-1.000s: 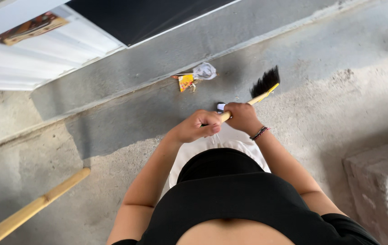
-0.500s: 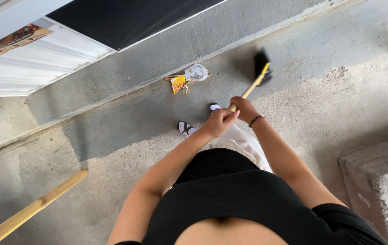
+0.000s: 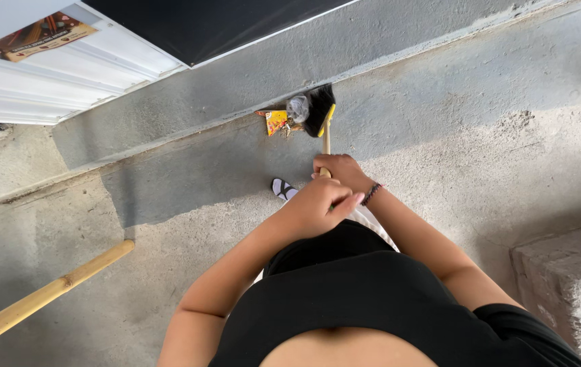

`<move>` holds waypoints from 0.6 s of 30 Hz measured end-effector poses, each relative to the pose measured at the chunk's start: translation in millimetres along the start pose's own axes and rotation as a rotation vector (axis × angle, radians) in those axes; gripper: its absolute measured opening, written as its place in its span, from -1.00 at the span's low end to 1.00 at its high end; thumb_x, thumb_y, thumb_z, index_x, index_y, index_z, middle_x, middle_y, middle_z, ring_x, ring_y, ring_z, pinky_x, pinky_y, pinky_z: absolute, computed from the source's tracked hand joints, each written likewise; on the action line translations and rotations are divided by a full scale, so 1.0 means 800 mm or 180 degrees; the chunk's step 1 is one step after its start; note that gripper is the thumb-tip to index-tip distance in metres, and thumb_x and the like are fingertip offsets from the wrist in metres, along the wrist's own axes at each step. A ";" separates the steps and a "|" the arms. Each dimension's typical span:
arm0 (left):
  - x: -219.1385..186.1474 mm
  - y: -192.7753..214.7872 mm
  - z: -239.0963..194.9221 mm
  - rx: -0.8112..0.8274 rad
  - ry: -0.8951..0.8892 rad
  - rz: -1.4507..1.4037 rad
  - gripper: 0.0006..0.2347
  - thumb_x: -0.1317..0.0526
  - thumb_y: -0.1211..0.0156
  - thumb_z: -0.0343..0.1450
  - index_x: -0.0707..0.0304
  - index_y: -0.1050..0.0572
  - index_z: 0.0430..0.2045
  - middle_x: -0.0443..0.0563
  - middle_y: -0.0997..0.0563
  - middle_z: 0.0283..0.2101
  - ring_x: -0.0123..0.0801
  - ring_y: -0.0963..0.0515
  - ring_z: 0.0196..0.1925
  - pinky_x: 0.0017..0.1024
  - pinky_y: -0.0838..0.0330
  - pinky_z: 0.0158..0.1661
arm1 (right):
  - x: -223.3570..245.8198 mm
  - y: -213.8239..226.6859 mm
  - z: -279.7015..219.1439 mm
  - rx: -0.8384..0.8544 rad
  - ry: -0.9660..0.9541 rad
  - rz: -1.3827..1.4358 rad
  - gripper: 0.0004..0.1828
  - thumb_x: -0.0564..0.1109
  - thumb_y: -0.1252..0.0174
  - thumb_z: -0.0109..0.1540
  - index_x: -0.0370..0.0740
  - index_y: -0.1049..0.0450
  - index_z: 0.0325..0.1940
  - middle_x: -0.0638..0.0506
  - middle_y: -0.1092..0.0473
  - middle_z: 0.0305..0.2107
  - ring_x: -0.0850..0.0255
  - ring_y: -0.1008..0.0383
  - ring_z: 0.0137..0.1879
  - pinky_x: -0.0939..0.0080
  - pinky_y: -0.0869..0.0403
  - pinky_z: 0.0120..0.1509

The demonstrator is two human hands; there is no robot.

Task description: The person sweeps debris from a concrete floor in a dining area using a hand brush and a metal dustpan, collecting it into the pan.

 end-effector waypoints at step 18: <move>0.095 -0.037 -0.002 0.0557 -0.0115 -0.0520 -0.66 0.23 -0.14 0.50 0.41 -0.27 -0.69 0.11 -0.32 -0.65 -0.23 -0.28 -0.56 -0.29 -0.19 -0.41 | -0.123 -0.070 -0.055 -0.0555 -0.0481 -0.0671 -0.89 -0.06 -0.26 0.09 -0.06 -0.48 -0.36 0.03 -0.51 -0.44 -0.03 -0.56 -0.29 -0.04 -0.47 -0.16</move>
Point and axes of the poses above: each hand's wrist, its own z-axis towards the middle knuckle, its own y-axis out of the back of the hand, x = y × z, the point moved 4 cm from there along z, towards the middle knuckle
